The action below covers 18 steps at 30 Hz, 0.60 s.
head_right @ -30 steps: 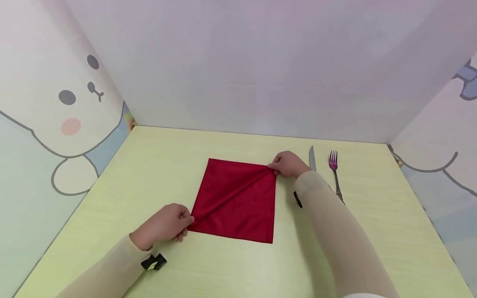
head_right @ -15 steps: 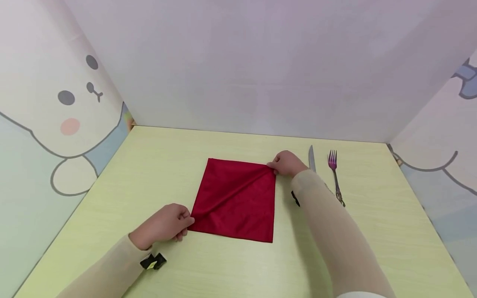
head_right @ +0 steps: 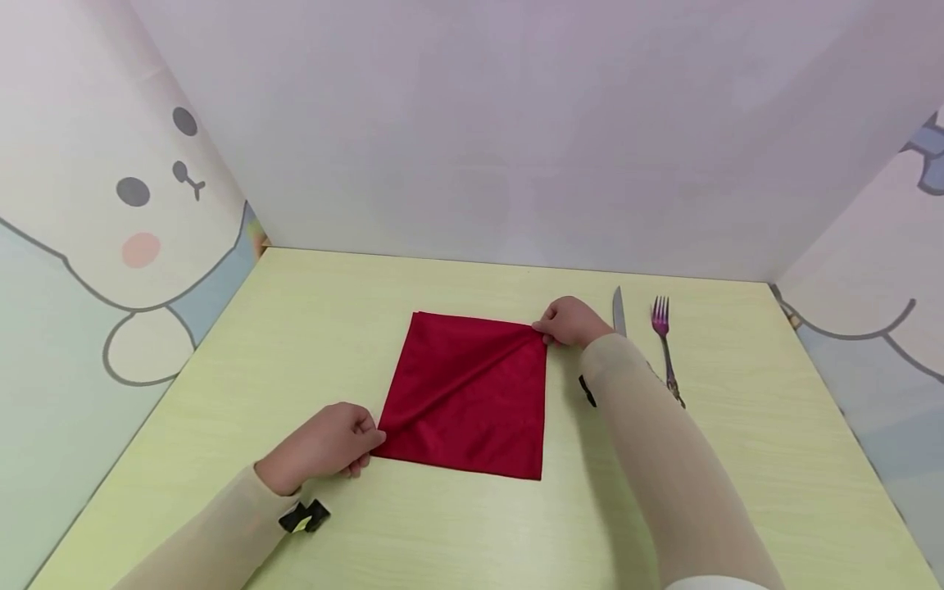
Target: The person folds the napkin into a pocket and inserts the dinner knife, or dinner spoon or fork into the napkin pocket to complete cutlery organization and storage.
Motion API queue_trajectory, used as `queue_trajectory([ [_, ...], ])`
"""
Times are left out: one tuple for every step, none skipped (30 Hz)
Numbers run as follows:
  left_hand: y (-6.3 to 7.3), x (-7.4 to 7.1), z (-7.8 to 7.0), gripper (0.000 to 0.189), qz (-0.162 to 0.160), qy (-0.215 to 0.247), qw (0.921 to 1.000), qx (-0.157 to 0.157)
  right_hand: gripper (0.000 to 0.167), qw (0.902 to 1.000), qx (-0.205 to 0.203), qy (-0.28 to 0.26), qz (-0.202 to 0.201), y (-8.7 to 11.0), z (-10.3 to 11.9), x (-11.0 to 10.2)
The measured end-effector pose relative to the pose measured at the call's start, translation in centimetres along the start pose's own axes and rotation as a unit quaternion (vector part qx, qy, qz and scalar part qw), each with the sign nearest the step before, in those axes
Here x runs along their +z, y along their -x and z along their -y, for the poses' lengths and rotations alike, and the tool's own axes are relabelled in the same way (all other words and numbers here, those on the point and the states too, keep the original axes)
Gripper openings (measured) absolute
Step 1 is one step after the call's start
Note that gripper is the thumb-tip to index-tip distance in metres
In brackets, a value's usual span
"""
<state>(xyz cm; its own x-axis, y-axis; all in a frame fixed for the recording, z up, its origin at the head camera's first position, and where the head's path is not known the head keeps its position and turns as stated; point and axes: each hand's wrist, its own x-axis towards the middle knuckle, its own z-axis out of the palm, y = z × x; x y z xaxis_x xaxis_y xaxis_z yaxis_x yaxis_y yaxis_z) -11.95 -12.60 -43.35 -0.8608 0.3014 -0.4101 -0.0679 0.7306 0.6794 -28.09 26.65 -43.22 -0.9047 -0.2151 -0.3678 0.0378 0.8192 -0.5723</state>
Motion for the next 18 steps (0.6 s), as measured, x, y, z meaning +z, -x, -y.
queue_trajectory([
  [0.04, -0.01, -0.05, 0.029, -0.002, -0.008, 1.0000, 0.004, 0.025, 1.0000, 0.002, 0.001, 0.000, -0.02, 0.00, 0.02],
  [0.06, -0.01, -0.09, 0.029, -0.005, -0.017, 0.9998, 0.008, 0.025, 1.0000, 0.003, 0.001, 0.000, -0.01, 0.00, 0.03],
  [0.09, -0.02, -0.15, 0.030, -0.009, -0.027, 0.9995, 0.013, 0.026, 1.0000, 0.003, 0.002, 0.000, -0.04, -0.01, 0.06],
  [0.12, -0.03, -0.21, 0.029, -0.012, -0.034, 0.9992, 0.017, 0.026, 1.0000, 0.006, 0.003, -0.001, -0.09, -0.02, 0.08],
  [0.14, -0.03, -0.24, 0.029, -0.015, -0.041, 0.9988, 0.021, 0.026, 1.0000, 0.007, 0.004, -0.002, -0.13, -0.05, 0.11],
  [0.17, -0.03, -0.26, 0.029, -0.018, -0.046, 0.9985, 0.024, 0.026, 1.0000, 0.007, 0.004, -0.002, -0.15, -0.05, 0.14],
  [0.17, -0.02, -0.25, 0.028, -0.021, -0.050, 0.9982, 0.027, 0.027, 1.0000, 0.007, 0.005, -0.002, -0.18, -0.05, 0.17],
  [0.15, -0.02, -0.22, 0.028, -0.022, -0.053, 0.9979, 0.029, 0.027, 0.9999, 0.007, 0.007, -0.003, -0.23, -0.07, 0.21],
  [0.14, -0.01, -0.18, 0.027, -0.024, -0.056, 0.9977, 0.031, 0.027, 0.9999, 0.007, 0.008, -0.004, -0.28, -0.10, 0.24],
  [0.11, 0.02, -0.10, 0.027, -0.025, -0.057, 0.9975, 0.033, 0.027, 0.9999, 0.007, 0.010, -0.004, -0.30, -0.12, 0.26],
  [0.05, 0.03, -0.03, 0.027, -0.026, -0.060, 0.9973, 0.035, 0.027, 0.9999, 0.006, 0.011, -0.003, -0.31, -0.13, 0.27],
  [0.02, 0.05, 0.03, 0.028, -0.028, -0.064, 0.9969, 0.036, 0.027, 0.9999, 0.006, 0.012, -0.002, -0.29, -0.07, 0.27],
  [-0.05, 0.07, 0.07, 0.028, -0.031, -0.068, 0.9965, 0.038, 0.027, 0.9999, 0.007, 0.013, -0.002, -0.27, -0.07, 0.27],
  [-0.10, 0.08, 0.10, 0.029, -0.033, -0.073, 0.9960, 0.040, 0.027, 0.9999, 0.008, 0.014, -0.003, -0.25, -0.05, 0.24],
  [-0.14, 0.09, 0.12, 0.030, -0.034, -0.077, 0.9956, 0.041, 0.027, 0.9998, 0.009, 0.016, -0.005, -0.21, -0.01, 0.19],
  [-0.19, 0.07, 0.12, 0.031, -0.037, -0.081, 0.9951, 0.042, 0.028, 0.9998, 0.010, 0.018, -0.007, -0.19, 0.01, 0.14],
  [-0.22, 0.06, 0.12, 0.031, -0.039, -0.085, 0.9947, 0.043, 0.028, 0.9997, 0.012, 0.020, -0.010, -0.19, 0.02, 0.08],
  [-0.25, 0.04, 0.09, 0.032, -0.040, -0.089, 0.9943, 0.043, 0.028, 0.9996, 0.015, 0.022, -0.013, -0.19, 0.02, 0.03],
])
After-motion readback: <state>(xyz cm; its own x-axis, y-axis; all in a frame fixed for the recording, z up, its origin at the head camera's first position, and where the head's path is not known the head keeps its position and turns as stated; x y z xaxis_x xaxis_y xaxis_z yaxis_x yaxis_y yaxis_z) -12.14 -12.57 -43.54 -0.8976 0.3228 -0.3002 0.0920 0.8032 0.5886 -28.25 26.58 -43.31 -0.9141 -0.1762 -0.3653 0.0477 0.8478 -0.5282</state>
